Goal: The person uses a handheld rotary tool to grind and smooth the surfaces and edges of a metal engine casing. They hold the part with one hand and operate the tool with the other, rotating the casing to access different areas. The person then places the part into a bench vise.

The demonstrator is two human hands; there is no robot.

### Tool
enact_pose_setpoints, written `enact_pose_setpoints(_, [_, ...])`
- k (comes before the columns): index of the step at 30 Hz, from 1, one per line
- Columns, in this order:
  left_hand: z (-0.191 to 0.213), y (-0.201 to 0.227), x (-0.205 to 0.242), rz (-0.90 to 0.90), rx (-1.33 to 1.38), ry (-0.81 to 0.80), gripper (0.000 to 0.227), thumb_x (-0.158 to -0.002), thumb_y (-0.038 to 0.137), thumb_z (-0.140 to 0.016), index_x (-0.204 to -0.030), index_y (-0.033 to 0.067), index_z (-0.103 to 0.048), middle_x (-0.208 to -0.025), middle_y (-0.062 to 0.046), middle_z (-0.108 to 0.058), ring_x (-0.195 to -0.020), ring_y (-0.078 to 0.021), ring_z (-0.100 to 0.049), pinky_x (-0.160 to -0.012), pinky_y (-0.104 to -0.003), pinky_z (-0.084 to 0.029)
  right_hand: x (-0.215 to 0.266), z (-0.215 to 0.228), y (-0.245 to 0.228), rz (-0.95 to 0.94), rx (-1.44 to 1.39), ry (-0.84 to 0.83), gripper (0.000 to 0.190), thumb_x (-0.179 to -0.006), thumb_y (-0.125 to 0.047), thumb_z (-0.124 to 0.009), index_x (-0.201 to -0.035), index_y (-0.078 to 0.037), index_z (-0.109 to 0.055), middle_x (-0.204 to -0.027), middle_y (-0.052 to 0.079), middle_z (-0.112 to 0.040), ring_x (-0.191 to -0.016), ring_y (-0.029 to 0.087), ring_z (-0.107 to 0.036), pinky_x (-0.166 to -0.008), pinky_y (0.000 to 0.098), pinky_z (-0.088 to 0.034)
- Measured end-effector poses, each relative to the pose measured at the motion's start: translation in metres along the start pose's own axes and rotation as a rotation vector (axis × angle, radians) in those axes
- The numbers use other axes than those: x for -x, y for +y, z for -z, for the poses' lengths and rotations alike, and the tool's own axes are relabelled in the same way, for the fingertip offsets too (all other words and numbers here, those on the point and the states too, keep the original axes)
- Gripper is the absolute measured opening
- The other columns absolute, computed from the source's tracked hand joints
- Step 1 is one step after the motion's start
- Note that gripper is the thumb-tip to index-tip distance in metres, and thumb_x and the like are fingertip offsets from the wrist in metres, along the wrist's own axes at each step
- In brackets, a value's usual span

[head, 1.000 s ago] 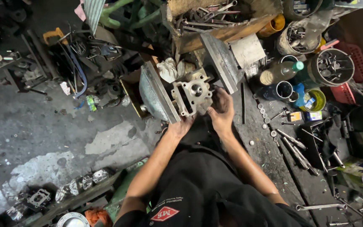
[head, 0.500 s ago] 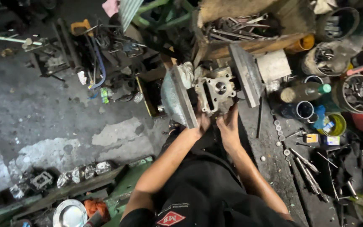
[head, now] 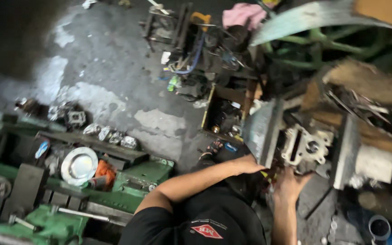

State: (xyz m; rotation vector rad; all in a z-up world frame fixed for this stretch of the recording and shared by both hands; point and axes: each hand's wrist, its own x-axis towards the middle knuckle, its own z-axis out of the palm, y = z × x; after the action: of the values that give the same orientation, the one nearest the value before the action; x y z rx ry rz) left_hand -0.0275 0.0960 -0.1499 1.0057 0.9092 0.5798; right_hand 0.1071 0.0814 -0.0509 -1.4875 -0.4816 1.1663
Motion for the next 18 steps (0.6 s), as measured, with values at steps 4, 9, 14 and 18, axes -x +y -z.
enact_pose_setpoints(4, [0.034,-0.028,0.013,0.172,0.437,-0.100,0.048,-0.099,0.032,-0.062,-0.140,0.0062,-0.058,-0.137,-0.010,-0.064,-0.115,-0.0259,-0.064,-0.094,-0.038,-0.053,0.003,0.002,-0.003,0.107,-0.142,-0.217,0.067,-0.101,0.011,-0.052,-0.160,-0.014,-0.030,-0.143,0.012,-0.056,-0.123,0.030,-0.061,-0.100,0.0499,-0.056])
enact_pose_setpoints(9, [0.058,-0.057,0.029,0.435,0.927,0.077,0.055,-0.095,0.036,-0.054,-0.145,0.0130,-0.051,-0.131,-0.004,-0.065,-0.113,-0.0276,-0.066,-0.093,-0.050,-0.058,-0.005,0.021,-0.012,-0.027,-0.261,-0.252,0.060,-0.102,0.012,-0.053,-0.155,-0.013,-0.041,-0.146,0.010,-0.059,-0.132,0.035,-0.060,-0.116,0.0599,-0.047])
enact_pose_setpoints(14, [0.079,-0.054,0.019,0.559,1.254,0.622,0.073,-0.102,0.060,-0.054,-0.142,0.0000,-0.049,-0.132,-0.022,-0.056,-0.114,-0.0384,-0.060,-0.093,-0.060,-0.056,-0.034,0.047,0.007,0.004,-0.174,-0.299,0.061,-0.099,0.007,-0.059,-0.153,-0.017,-0.045,-0.140,0.006,-0.058,-0.134,0.033,-0.057,-0.119,0.0606,-0.046])
enact_pose_setpoints(18, [0.103,-0.041,-0.005,0.285,1.297,0.584,0.063,-0.096,0.058,-0.044,-0.137,0.0106,-0.052,-0.134,-0.018,-0.056,-0.114,-0.0337,-0.061,-0.092,-0.062,-0.055,-0.056,0.059,0.011,-0.232,-0.520,-0.297,0.044,-0.103,-0.014,-0.065,-0.144,-0.003,-0.054,-0.150,0.015,-0.062,-0.139,0.041,-0.058,-0.119,0.0565,-0.046])
